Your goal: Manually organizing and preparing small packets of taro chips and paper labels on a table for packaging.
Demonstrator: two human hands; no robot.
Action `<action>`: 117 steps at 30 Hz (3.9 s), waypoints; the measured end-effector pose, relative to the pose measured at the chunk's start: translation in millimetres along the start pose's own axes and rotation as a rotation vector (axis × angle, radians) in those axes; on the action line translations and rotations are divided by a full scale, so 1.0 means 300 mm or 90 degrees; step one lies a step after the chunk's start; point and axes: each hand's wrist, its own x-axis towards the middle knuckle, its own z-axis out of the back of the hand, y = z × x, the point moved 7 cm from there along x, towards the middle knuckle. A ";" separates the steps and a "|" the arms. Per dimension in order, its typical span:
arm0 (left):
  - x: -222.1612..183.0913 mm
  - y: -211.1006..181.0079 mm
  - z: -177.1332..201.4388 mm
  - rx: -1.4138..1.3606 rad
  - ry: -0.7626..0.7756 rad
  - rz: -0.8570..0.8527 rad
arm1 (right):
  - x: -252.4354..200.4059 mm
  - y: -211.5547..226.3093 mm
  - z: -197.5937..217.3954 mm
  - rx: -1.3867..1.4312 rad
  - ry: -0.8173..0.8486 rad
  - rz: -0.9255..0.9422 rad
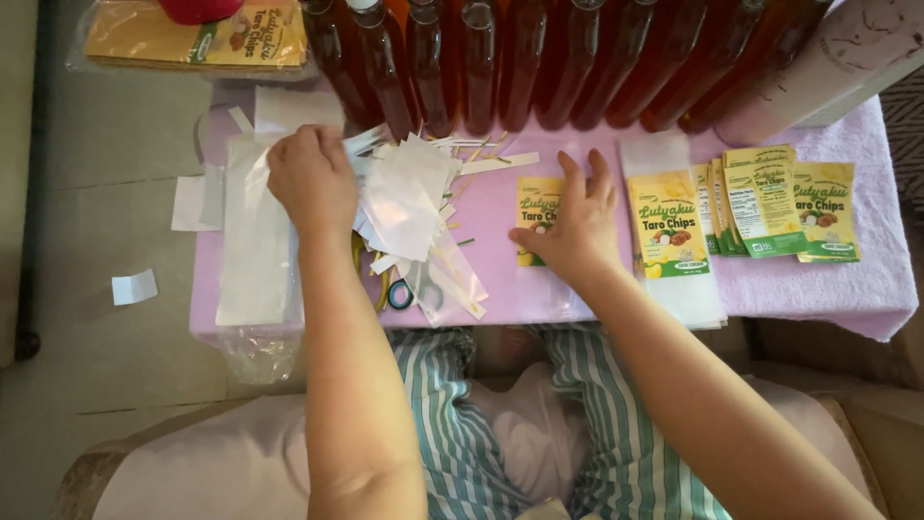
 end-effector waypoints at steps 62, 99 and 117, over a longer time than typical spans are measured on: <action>-0.055 -0.081 0.287 -0.198 -0.172 -0.144 | -0.178 -0.509 0.367 0.549 -0.109 -0.297; -0.023 0.381 0.293 -0.054 -0.150 -0.004 | -0.407 0.278 0.228 0.229 -0.063 0.250; -0.033 -0.092 0.172 -0.168 0.006 -0.268 | -0.416 0.309 0.135 0.164 0.068 0.389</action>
